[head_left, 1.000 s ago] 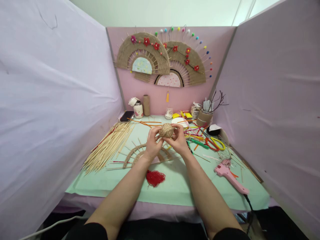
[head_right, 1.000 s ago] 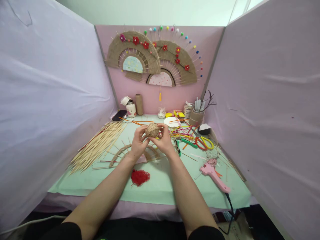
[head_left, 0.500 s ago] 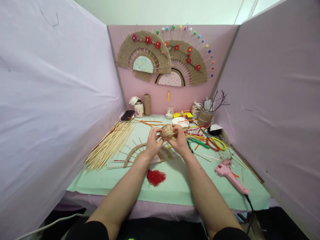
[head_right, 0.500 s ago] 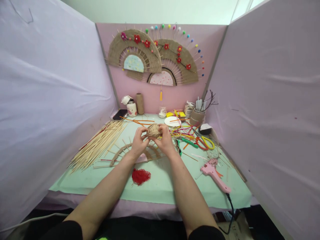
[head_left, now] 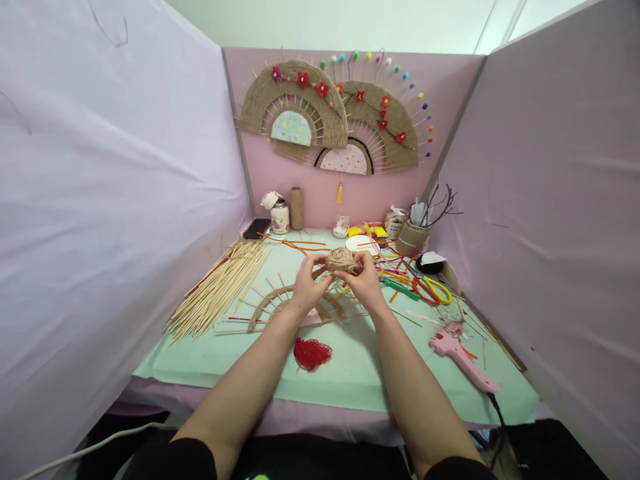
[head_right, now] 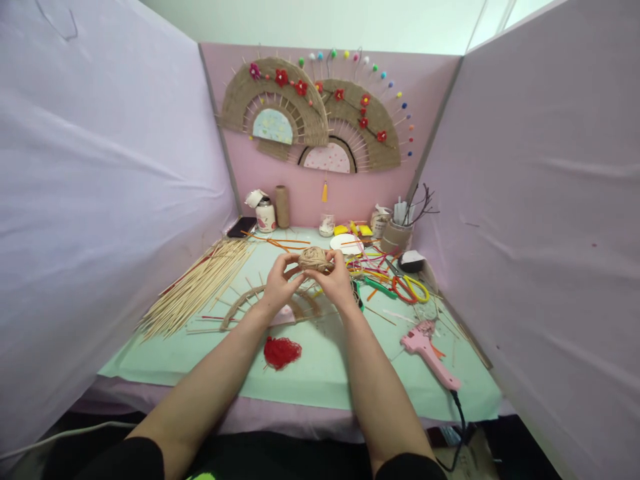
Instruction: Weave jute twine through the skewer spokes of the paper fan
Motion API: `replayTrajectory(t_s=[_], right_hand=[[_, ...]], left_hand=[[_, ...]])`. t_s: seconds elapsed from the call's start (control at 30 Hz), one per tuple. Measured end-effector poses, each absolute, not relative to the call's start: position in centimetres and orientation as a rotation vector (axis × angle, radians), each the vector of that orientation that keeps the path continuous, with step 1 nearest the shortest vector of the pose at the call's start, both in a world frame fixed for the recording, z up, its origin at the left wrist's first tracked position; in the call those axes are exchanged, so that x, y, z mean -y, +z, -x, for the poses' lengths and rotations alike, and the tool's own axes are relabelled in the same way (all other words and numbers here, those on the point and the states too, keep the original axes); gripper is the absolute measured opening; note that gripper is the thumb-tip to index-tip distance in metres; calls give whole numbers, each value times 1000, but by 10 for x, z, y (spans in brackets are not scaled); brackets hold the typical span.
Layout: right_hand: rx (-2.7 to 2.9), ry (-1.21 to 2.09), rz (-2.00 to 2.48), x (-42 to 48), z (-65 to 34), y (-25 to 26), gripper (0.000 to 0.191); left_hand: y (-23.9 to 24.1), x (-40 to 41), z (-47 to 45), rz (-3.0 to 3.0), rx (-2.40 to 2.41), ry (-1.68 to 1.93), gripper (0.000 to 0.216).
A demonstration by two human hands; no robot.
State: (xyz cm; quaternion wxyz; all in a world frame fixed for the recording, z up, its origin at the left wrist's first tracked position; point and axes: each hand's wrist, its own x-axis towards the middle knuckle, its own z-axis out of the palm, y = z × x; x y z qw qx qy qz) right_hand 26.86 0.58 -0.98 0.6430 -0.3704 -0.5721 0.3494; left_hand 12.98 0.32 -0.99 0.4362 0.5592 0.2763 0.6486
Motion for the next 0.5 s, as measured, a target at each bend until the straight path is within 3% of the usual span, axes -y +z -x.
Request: replayTrajectory(t_s=[0.3,0.5], right_hand=[[1218,800,843,1,-257,-4,48],[1094,860,862,-1,-250,-12,47]], left_hand=[[-17,-7,-126,-1633,-803,1684,15],[-18,-2,-128,-1736,-872,1743,11]])
